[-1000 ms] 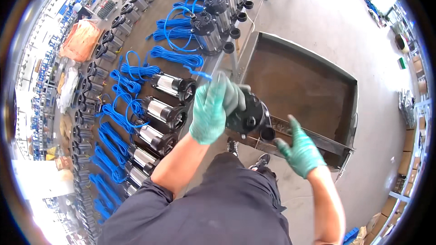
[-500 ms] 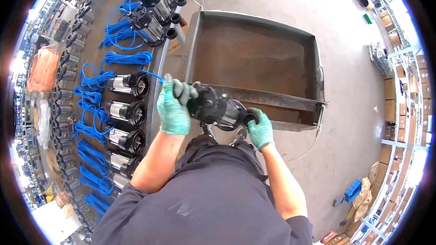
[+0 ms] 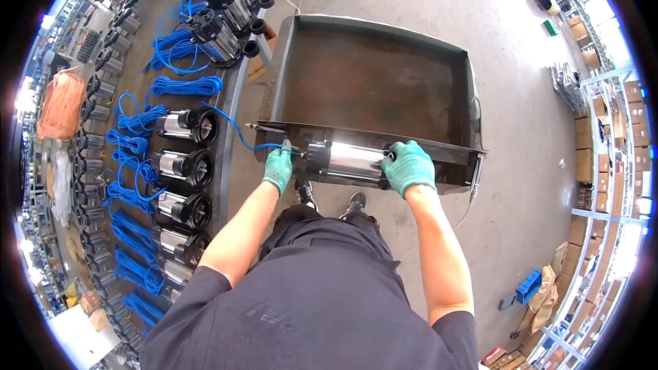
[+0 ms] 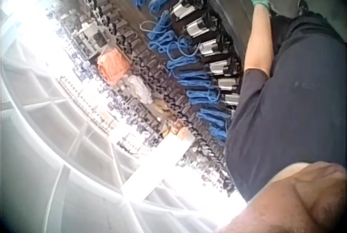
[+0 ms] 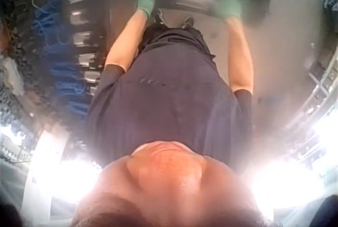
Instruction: The person cleans a submersible pump component by immersing it in a tank of liquid and wiping it with a gloved hand. They lift the component out, inspect different sides, and then place it on a production line with several other similar units.
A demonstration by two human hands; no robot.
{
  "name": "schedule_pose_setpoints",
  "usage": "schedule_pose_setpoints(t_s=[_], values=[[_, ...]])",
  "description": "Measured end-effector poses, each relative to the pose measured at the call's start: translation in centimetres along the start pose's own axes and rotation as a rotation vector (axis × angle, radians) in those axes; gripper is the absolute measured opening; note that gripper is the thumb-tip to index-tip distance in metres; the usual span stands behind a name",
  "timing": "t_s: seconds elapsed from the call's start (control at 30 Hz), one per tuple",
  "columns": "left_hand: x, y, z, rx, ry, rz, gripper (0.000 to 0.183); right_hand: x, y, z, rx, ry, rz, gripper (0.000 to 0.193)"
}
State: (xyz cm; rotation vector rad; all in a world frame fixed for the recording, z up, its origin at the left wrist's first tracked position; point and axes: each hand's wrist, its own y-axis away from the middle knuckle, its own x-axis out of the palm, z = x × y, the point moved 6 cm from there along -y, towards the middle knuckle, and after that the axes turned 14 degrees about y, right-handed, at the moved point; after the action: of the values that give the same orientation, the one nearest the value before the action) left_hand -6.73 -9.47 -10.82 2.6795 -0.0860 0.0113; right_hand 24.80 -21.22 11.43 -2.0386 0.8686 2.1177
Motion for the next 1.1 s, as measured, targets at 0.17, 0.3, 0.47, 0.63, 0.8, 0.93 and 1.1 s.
schedule_pose_setpoints(t_s=[0.17,0.3,0.47,0.63,0.8,0.93,1.1], values=[[-0.7,-0.1,-3.0,-0.043,-0.528,0.115,0.061,-0.4,-0.7,0.6,0.051,0.037,0.024,0.035],[0.3,3.3,-6.8,0.004,-0.596,0.196,0.049,0.8,0.4,-1.2,-0.003,-0.186,-0.107,0.041],[3.3,8.0,-8.8,0.249,-0.406,0.252,0.048,7.8,2.8,-8.1,0.12,-0.774,-0.199,0.05],[6.2,9.3,-8.4,0.237,-0.484,0.251,0.067,16.1,5.7,-23.2,0.554,-0.398,-0.309,0.056],[6.8,9.5,-8.6,0.248,-0.482,0.213,0.071,18.1,6.3,-29.6,0.772,-0.439,-0.186,0.061],[7.2,8.9,-8.2,0.229,-0.476,0.25,0.063,20.9,3.6,-31.9,0.862,-0.59,-0.243,0.054],[6.4,8.8,-8.4,0.254,-0.504,0.231,0.065,19.6,2.3,-30.2,0.855,-0.443,-0.29,0.052]])
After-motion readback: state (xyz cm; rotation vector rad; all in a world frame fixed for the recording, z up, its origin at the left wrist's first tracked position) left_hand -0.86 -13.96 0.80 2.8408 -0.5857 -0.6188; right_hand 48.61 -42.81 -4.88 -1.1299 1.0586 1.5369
